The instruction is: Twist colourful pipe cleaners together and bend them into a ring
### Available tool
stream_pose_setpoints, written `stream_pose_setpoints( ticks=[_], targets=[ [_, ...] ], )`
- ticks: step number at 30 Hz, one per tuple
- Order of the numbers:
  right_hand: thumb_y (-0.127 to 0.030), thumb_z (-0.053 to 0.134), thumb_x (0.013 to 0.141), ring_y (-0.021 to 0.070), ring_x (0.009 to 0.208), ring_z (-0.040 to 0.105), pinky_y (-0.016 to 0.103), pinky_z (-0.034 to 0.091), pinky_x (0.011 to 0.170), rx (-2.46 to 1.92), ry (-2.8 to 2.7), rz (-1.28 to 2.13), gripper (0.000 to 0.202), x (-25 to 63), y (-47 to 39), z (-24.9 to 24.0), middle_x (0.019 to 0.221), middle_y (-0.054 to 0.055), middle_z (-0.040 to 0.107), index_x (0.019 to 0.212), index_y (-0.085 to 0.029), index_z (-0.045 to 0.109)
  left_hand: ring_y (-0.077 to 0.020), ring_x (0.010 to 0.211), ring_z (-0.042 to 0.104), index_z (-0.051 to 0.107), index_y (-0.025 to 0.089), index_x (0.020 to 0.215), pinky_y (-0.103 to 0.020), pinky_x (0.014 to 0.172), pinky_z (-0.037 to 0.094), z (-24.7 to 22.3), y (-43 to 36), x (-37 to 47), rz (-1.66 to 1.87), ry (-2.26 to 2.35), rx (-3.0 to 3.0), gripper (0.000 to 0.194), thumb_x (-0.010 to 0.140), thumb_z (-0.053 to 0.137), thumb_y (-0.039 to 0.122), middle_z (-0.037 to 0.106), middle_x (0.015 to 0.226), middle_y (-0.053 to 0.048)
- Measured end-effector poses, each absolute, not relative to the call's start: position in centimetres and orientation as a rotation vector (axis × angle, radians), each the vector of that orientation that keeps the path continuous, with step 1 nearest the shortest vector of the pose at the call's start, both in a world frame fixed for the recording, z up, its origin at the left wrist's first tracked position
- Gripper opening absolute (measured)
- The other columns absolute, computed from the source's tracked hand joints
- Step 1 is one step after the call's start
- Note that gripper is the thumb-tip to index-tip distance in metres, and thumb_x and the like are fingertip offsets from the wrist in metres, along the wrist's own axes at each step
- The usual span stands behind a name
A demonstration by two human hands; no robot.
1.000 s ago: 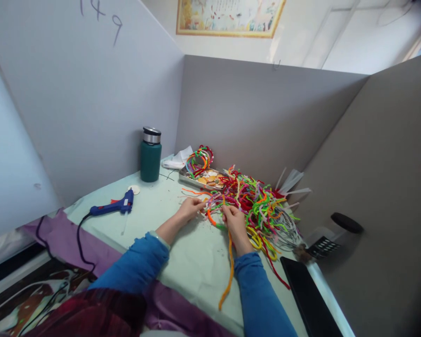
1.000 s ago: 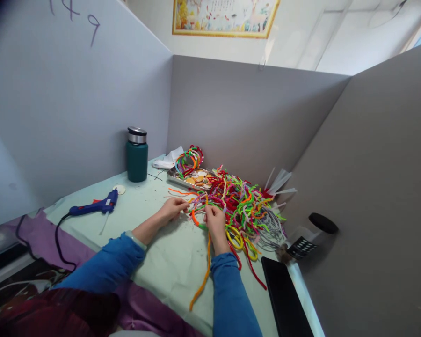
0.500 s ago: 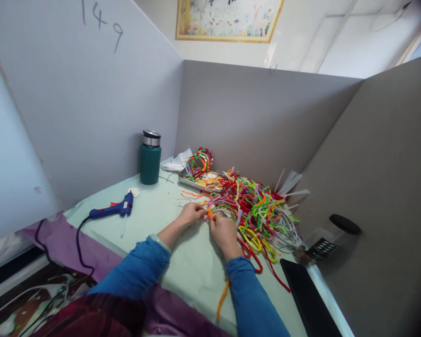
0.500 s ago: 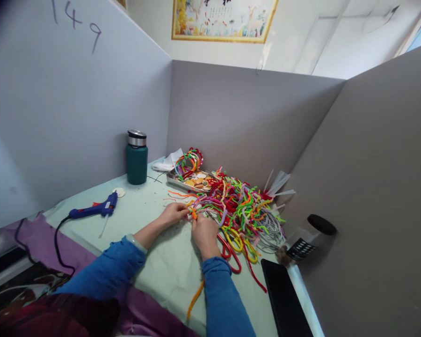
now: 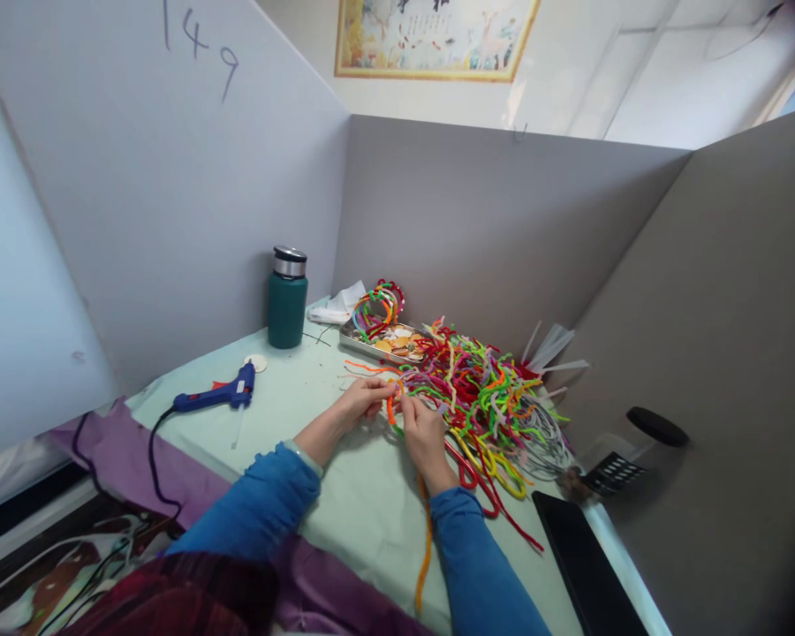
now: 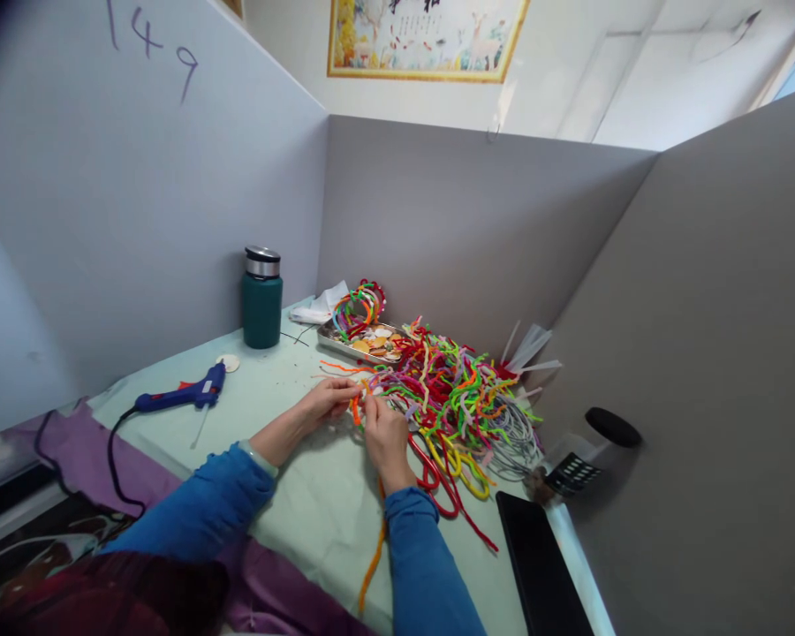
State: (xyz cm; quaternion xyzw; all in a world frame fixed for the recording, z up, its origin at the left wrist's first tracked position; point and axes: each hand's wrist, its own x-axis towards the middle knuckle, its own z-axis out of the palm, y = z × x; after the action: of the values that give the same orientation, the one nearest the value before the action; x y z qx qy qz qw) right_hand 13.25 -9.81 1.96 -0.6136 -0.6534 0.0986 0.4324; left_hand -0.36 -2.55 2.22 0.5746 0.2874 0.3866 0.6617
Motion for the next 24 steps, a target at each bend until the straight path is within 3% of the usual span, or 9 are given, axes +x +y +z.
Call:
stream_pose_setpoints(
  ticks=[6,9,12,17,20,24],
  targets=[
    [-0.044,0.034,0.09,0.0173,0.066,0.056,0.024,0.032,0.059,-1.502,-1.53,0.153,0.041,13.6,-9.6,1.5,0.068,0.006,0.064,0.074,-0.02,0.063,-0.0059,0.033,0.032,0.063,0.013,0.072,-0.021,0.037,0.021,2.4,-0.5,-0.7,0.811,0.996,1.599,0.031,0.072,0.06,0.044,0.044,0.042,0.004],
    [-0.043,0.035,0.09,0.0176,0.066,0.056,0.025,0.033,0.059,-1.493,-1.537,0.184,0.04,13.6,-9.6,1.1,0.068,0.006,0.064,0.074,-0.02,0.063,-0.01,0.049,0.049,0.069,0.014,0.079,-0.021,0.046,0.032,4.8,2.4,-0.6,0.928,1.149,1.878,0.024,0.073,0.059,0.035,0.063,0.065,-0.003],
    [-0.042,0.035,0.09,0.0172,0.063,0.055,0.025,0.033,0.058,-1.508,-1.542,0.221,0.038,13.4,-9.6,0.8,0.065,0.006,0.063,0.073,-0.021,0.063,-0.016,0.07,0.057,0.071,0.014,0.082,-0.023,0.061,0.038,7.4,6.5,0.3,1.081,1.262,2.105,0.02,0.074,0.058,0.028,0.069,0.08,-0.008],
    [-0.039,0.037,0.091,0.0151,0.054,0.05,0.025,0.032,0.055,-1.517,-1.58,0.25,0.036,13.0,-9.4,0.2,0.059,0.003,0.058,0.067,-0.022,0.058,-0.0214,0.083,0.06,0.07,0.011,0.089,-0.025,0.072,0.041,8.6,14.4,2.6,0.951,1.378,2.327,0.029,0.079,0.053,0.033,0.068,0.09,-0.014],
    [-0.036,0.036,0.092,0.0136,0.053,0.051,0.023,0.032,0.053,-1.527,-1.58,0.25,0.035,12.9,-9.4,-0.1,0.058,0.001,0.056,0.067,-0.021,0.054,-0.0222,0.098,0.058,0.065,0.011,0.102,-0.025,0.082,0.041,7.9,18.5,4.0,0.8,1.568,2.397,0.036,0.076,0.057,0.034,0.064,0.106,-0.015],
    [-0.032,0.037,0.092,0.0108,0.049,0.053,0.02,0.032,0.05,-1.451,-1.649,0.207,0.033,12.7,-8.9,-1.0,0.054,0.0,0.055,0.067,-0.019,0.054,-0.0246,0.105,0.056,0.062,0.011,0.105,-0.026,0.086,0.041,6.8,22.6,5.4,0.635,1.707,2.414,0.042,0.069,0.063,0.033,0.061,0.111,-0.016]
  ],
)
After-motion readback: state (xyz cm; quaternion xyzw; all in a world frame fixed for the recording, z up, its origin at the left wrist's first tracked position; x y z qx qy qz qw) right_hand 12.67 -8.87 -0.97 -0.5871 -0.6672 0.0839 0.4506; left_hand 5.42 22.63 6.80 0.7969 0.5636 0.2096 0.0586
